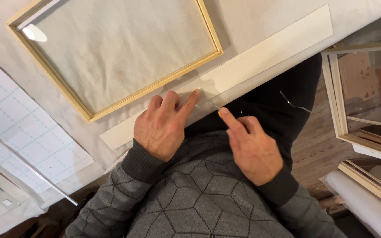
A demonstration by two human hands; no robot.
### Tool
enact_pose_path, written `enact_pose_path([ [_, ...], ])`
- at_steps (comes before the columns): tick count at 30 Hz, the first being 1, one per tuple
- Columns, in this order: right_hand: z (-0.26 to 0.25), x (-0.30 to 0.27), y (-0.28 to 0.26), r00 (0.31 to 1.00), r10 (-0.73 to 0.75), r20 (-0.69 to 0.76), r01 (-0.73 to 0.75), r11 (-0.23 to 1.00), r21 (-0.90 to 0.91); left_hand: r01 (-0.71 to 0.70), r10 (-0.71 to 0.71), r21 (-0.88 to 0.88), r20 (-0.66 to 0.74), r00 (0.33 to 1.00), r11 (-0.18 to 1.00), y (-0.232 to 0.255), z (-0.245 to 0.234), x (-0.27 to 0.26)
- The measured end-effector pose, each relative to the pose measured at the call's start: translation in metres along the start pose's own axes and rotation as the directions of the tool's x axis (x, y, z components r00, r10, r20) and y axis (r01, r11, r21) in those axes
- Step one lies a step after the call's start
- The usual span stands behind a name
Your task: Installing spacers into a picture frame to prepare for artwork mounting.
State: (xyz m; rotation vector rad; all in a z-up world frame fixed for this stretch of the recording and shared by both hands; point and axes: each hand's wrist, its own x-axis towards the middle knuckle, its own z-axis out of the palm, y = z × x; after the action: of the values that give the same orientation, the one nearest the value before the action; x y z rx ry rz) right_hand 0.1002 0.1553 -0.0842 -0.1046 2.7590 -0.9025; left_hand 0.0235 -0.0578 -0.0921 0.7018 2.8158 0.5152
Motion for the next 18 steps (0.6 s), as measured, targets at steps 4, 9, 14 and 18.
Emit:
enact_pose_path([
  [4,-0.022,0.011,0.031,0.991,0.046,-0.123,-0.046,0.999,0.006,-0.02,0.019,-0.029,-0.025,1.0,0.999,-0.003,-0.004,0.002],
  [9,-0.05,0.051,0.072,0.95,-0.056,-0.306,-0.008,0.979,-0.202,-0.057,0.053,-0.033,-0.123,0.991,0.998,0.001,-0.022,0.006],
  [14,-0.055,0.078,0.086,0.918,-0.181,-0.354,0.102,0.968,-0.23,-0.102,0.076,-0.06,-0.344,0.936,0.993,0.003,-0.044,0.035],
  [18,-0.041,0.078,0.115,0.912,-0.26,-0.318,0.136,0.921,-0.366,-0.202,0.134,-0.063,-0.554,0.822,0.977,-0.003,-0.021,0.064],
])
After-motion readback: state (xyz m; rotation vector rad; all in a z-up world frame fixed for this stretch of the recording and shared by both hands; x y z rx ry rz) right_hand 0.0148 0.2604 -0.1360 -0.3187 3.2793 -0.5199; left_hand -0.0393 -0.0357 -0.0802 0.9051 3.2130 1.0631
